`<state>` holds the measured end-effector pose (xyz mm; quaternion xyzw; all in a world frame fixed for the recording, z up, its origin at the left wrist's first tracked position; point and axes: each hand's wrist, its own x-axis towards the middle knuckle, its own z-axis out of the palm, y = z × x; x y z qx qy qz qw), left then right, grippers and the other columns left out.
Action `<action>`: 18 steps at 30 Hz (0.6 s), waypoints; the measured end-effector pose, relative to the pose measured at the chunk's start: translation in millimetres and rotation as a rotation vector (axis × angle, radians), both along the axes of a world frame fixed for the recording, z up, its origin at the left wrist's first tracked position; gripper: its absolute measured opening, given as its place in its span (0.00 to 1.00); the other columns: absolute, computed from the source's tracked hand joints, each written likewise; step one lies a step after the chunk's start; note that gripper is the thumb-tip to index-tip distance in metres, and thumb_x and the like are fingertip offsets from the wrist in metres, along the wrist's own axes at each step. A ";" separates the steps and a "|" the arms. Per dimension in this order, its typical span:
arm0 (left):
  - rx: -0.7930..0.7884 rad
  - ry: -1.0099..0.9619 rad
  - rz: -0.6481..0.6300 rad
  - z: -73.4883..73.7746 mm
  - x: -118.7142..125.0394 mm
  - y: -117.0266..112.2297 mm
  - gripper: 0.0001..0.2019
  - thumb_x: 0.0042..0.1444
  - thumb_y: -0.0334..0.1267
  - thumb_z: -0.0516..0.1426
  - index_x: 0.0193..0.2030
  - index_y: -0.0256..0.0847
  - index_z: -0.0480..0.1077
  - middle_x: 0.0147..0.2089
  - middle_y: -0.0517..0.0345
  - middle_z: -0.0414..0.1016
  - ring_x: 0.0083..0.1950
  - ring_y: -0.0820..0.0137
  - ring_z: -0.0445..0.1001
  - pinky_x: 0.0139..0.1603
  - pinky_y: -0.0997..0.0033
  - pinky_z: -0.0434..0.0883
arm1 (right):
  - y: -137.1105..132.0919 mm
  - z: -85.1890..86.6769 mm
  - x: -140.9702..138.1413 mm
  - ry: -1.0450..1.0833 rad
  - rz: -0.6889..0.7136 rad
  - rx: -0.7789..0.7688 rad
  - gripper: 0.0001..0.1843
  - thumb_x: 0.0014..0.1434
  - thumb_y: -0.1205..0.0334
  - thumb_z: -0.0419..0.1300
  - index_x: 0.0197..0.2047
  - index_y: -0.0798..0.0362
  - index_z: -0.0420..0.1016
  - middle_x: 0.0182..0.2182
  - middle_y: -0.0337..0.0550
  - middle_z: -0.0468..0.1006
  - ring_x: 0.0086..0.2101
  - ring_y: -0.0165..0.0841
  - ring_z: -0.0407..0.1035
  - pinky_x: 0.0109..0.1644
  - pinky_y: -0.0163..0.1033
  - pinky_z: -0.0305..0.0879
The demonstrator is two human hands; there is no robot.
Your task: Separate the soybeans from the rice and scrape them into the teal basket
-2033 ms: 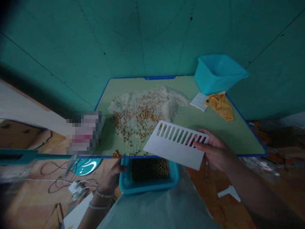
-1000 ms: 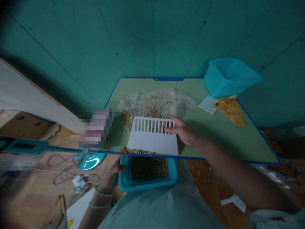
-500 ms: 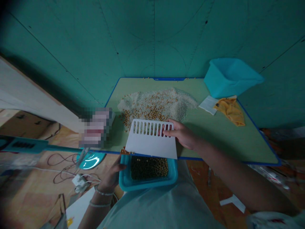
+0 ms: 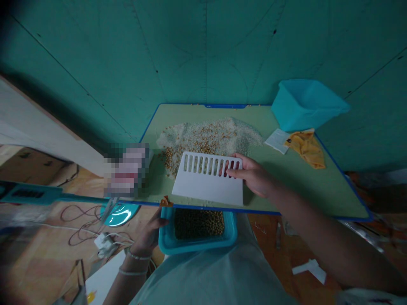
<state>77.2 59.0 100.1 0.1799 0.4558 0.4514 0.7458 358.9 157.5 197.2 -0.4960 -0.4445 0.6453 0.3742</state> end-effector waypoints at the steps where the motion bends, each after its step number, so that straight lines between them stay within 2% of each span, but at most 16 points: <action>1: 0.018 -0.001 0.002 0.0 0.2 0.0 0.23 0.32 0.29 0.62 0.40 0.47 0.81 0.40 0.57 0.83 0.62 0.47 0.67 0.64 0.48 0.60 | 3.6 3.4 -0.3 -0.019 -0.025 0.048 0.19 0.39 0.60 0.72 0.31 0.48 0.66 0.27 0.33 0.75 0.28 0.31 0.70 0.33 0.37 0.63; 5: 0.035 0.018 0.020 0.3 0.0 -0.8 0.22 0.32 0.29 0.62 0.39 0.47 0.81 0.43 0.58 0.83 0.64 0.47 0.65 0.67 0.50 0.57 | 18.1 12.4 -9.4 -0.134 -0.058 0.284 0.17 0.42 0.59 0.68 0.33 0.47 0.65 0.27 0.33 0.74 0.28 0.32 0.68 0.32 0.37 0.63; 11: 0.071 -0.022 0.014 1.0 -0.8 -3.6 0.24 0.35 0.29 0.62 0.44 0.46 0.80 0.46 0.58 0.83 0.65 0.45 0.64 0.67 0.48 0.56 | 16.3 13.0 -31.3 -0.397 0.090 0.621 0.04 0.53 0.63 0.58 0.34 0.47 0.66 0.28 0.35 0.71 0.28 0.32 0.66 0.31 0.37 0.61; 15: 0.093 0.004 0.031 -2.1 -2.5 -4.8 0.26 0.35 0.29 0.62 0.46 0.45 0.79 0.49 0.58 0.82 0.66 0.46 0.63 0.69 0.49 0.53 | 0.6 15.2 -31.1 -0.425 0.202 0.663 0.03 0.56 0.64 0.56 0.36 0.48 0.68 0.30 0.37 0.73 0.30 0.33 0.67 0.33 0.38 0.62; 18: 0.055 0.004 0.026 -3.4 -2.4 -3.9 0.26 0.33 0.29 0.62 0.44 0.47 0.80 0.47 0.58 0.83 0.66 0.46 0.63 0.68 0.47 0.54 | -6.2 16.0 -26.1 -0.438 0.183 0.658 0.03 0.57 0.63 0.56 0.37 0.47 0.68 0.30 0.37 0.73 0.30 0.33 0.68 0.33 0.38 0.63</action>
